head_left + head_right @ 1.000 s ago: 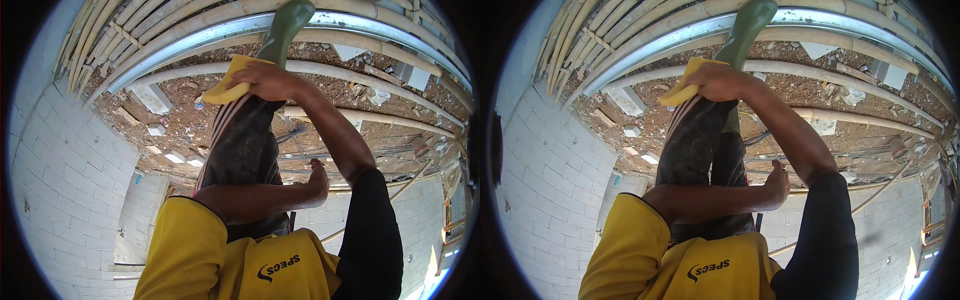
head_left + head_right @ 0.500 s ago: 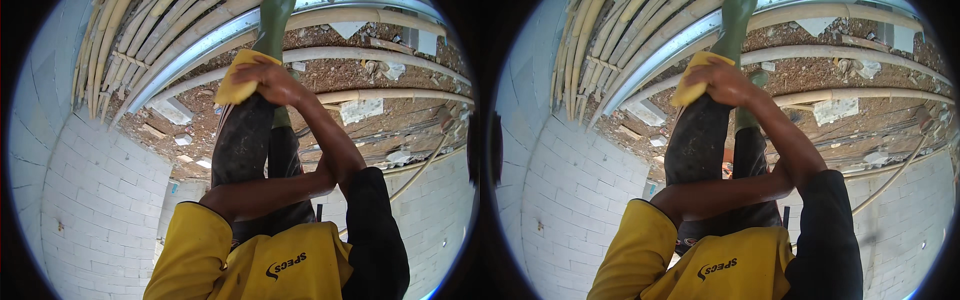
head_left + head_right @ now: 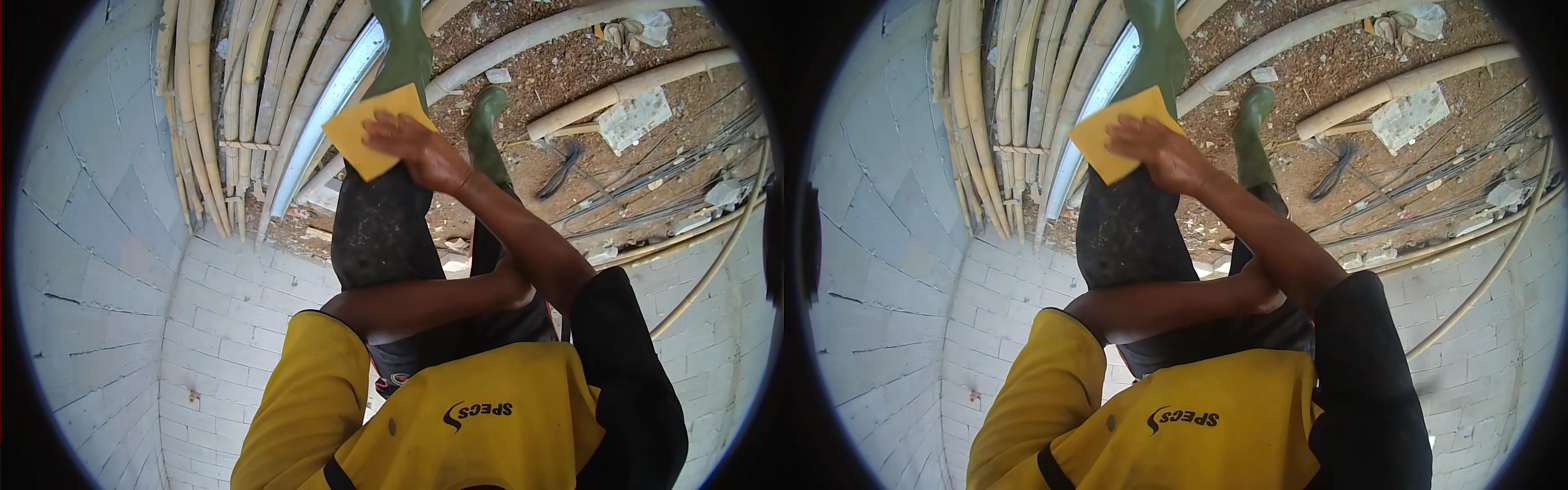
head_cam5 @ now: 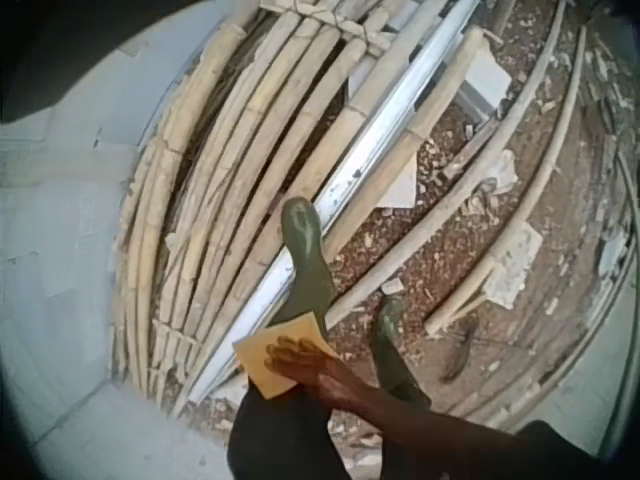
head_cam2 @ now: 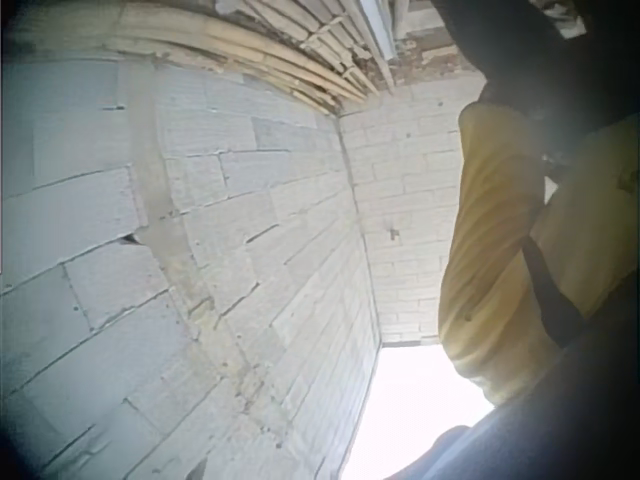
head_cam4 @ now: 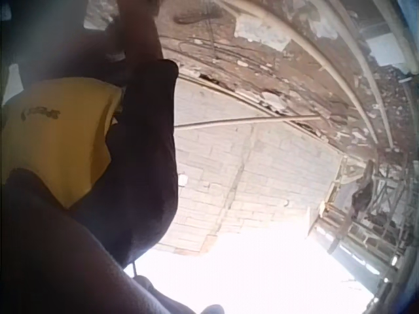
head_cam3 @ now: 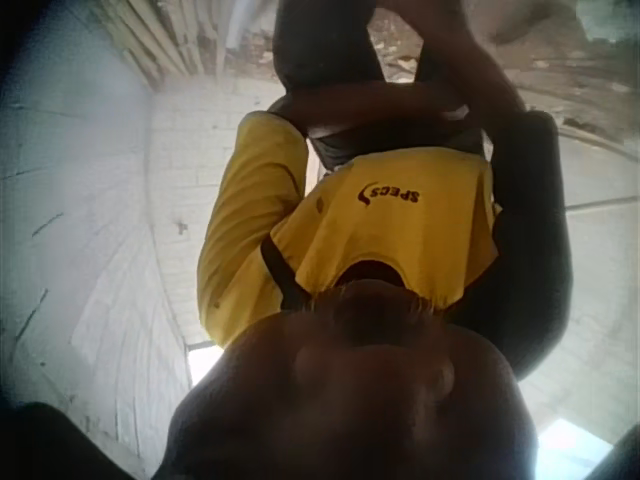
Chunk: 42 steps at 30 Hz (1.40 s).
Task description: The person applies a liquid from a bottle onto a sponge and uses it to wipe dirt off their green rubber boots while wearing them at a construction site.
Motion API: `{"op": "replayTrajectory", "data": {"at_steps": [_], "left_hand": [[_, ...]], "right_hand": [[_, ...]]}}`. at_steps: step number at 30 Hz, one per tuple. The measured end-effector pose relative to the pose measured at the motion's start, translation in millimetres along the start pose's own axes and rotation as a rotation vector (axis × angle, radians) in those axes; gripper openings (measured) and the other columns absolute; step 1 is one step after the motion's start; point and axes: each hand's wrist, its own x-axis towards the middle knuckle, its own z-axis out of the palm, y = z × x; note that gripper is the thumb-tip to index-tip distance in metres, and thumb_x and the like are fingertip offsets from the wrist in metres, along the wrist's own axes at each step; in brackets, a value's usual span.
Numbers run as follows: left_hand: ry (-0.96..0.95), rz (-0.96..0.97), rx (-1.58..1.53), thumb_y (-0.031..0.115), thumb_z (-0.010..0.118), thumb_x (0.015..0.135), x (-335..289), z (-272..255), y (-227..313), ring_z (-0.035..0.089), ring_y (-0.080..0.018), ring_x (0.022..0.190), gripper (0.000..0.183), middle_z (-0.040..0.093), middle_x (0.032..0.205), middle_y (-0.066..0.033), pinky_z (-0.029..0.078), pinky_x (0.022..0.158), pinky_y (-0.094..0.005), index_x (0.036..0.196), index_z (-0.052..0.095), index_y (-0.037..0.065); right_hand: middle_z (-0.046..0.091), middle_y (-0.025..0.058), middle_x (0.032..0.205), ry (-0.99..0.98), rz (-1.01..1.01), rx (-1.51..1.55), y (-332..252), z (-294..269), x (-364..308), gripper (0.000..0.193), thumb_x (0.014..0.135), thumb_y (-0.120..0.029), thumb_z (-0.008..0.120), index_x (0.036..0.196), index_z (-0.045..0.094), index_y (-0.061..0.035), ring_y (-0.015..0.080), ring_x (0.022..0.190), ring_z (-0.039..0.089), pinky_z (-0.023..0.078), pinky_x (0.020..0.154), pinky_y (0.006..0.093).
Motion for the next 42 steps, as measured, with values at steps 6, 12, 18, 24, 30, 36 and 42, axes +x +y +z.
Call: {"op": "replayTrajectory", "data": {"at_steps": [6,12,18,24,30,36,42], "left_hand": [[-1.122,-0.175,0.429,0.019,0.049,0.087,16,-71,36,0.053,-0.035,0.118,0.037,0.057,0.124,-0.019,0.043,0.097,-0.0462,0.12,0.057,0.003],[-0.553,-0.192,0.22,0.02,0.053,0.084,-4,-43,6,0.054,-0.036,0.119,0.042,0.057,0.127,-0.0199,0.042,0.098,-0.0456,0.122,0.058,0.003],[-0.859,-0.225,0.5,0.025,0.047,0.091,-5,-20,-13,0.054,-0.0341,0.12,0.044,0.048,0.138,-0.0202,0.036,0.099,-0.0574,0.131,0.054,0.007],[-0.531,-0.157,0.312,0.019,0.049,0.09,0,-19,-14,0.057,-0.0365,0.114,0.039,0.054,0.13,-0.0189,0.041,0.095,-0.0543,0.125,0.057,0.003],[-0.15,-0.316,-0.692,0.02,0.051,0.093,-26,-21,-27,0.054,-0.0316,0.116,0.036,0.053,0.132,-0.0164,0.043,0.092,-0.0461,0.124,0.055,0.003],[-0.62,-0.348,-0.237,0.038,0.051,0.094,-27,-12,-21,0.041,-0.033,0.129,0.052,0.046,0.135,-0.0186,0.034,0.104,-0.0448,0.134,0.044,0.006],[-0.432,-0.371,-0.027,0.035,0.048,0.095,14,-41,3,0.042,-0.0376,0.125,0.05,0.045,0.134,-0.0219,0.033,0.103,-0.0511,0.135,0.043,0.005]], "right_hand": [[0.063,0.0226,0.115,-0.329,0.832,0.213,40,-5,-187,0.043,0.081,0.009,0.045,0.122,0.057,0.0029,0.029,0.103,0.067,0.054,0.091,0.0357],[0.061,0.0241,0.101,0.286,1.461,1.423,79,65,-120,0.034,0.088,0.0,0.047,0.119,0.047,0.0116,0.0339,0.088,0.067,0.057,0.072,0.0436],[0.062,0.0168,0.079,0.204,1.058,0.82,22,-37,-13,0.024,0.086,-0.003,0.051,0.1,0.054,0.0157,0.0229,0.072,0.066,0.053,0.06,0.0377],[0.066,0.0224,0.104,0.623,0.465,-0.225,45,-144,102,0.034,0.083,-0.002,0.048,0.115,0.061,-0.0025,0.0385,0.089,0.066,0.054,0.078,0.0414],[0.06,0.026,0.118,0.567,0.331,-0.053,119,67,-1,0.063,0.076,0.009,0.046,0.137,0.048,-0.0098,0.0404,0.109,0.059,0.047,0.096,0.0454],[0.066,0.0252,0.103,0.226,0.912,0.119,162,69,-124,0.044,0.08,0.003,0.047,0.119,0.065,-0.0064,0.0376,0.098,0.065,0.049,0.089,0.0421],[0.06,0.0248,0.121,0.637,-0.045,-0.691,176,-55,116,0.048,0.082,0.001,0.047,0.129,0.055,-0.0081,0.0355,0.104,0.064,0.054,0.085,0.0387]]}}
